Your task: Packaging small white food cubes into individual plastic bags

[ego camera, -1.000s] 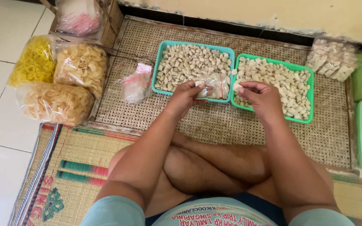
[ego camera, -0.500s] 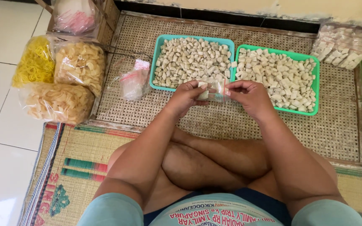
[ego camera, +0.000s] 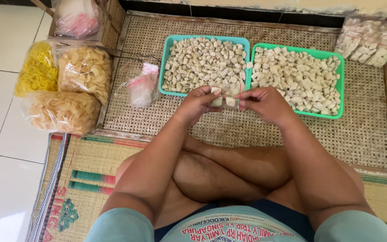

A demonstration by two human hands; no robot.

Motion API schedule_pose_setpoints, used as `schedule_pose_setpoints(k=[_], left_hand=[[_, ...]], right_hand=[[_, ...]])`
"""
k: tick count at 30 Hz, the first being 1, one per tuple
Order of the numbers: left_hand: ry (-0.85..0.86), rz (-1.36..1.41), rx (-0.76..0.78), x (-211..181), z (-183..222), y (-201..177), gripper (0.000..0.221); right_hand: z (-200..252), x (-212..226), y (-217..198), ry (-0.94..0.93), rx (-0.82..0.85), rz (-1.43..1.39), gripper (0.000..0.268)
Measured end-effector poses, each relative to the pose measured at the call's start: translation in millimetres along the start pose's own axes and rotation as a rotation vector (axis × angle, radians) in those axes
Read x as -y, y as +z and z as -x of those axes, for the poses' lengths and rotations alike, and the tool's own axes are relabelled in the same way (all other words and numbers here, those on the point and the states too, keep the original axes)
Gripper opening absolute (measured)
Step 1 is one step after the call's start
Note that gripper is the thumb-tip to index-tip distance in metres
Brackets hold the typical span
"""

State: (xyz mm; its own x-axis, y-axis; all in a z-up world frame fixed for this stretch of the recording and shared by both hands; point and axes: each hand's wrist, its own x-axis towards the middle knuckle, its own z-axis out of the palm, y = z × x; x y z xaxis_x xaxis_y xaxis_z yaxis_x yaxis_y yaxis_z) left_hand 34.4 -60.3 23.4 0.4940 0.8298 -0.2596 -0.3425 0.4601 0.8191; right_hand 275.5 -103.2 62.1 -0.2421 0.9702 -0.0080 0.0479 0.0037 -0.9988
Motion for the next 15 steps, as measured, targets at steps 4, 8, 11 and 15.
schedule_pose_setpoints(k=[4,8,11,15], left_hand=[[0.001,-0.003,0.004,1,1,-1,0.029],[0.001,0.006,0.023,2,0,-2,0.028],[-0.003,0.024,0.040,0,3,1,0.027],[-0.005,0.035,0.045,-3,5,3,0.029]], right_hand=[[4,8,4,-0.002,0.030,-0.011,0.017],[5,20,8,-0.030,0.072,0.026,0.019],[4,23,8,-0.032,0.110,0.088,0.020],[3,25,7,-0.039,0.118,0.130,0.020]])
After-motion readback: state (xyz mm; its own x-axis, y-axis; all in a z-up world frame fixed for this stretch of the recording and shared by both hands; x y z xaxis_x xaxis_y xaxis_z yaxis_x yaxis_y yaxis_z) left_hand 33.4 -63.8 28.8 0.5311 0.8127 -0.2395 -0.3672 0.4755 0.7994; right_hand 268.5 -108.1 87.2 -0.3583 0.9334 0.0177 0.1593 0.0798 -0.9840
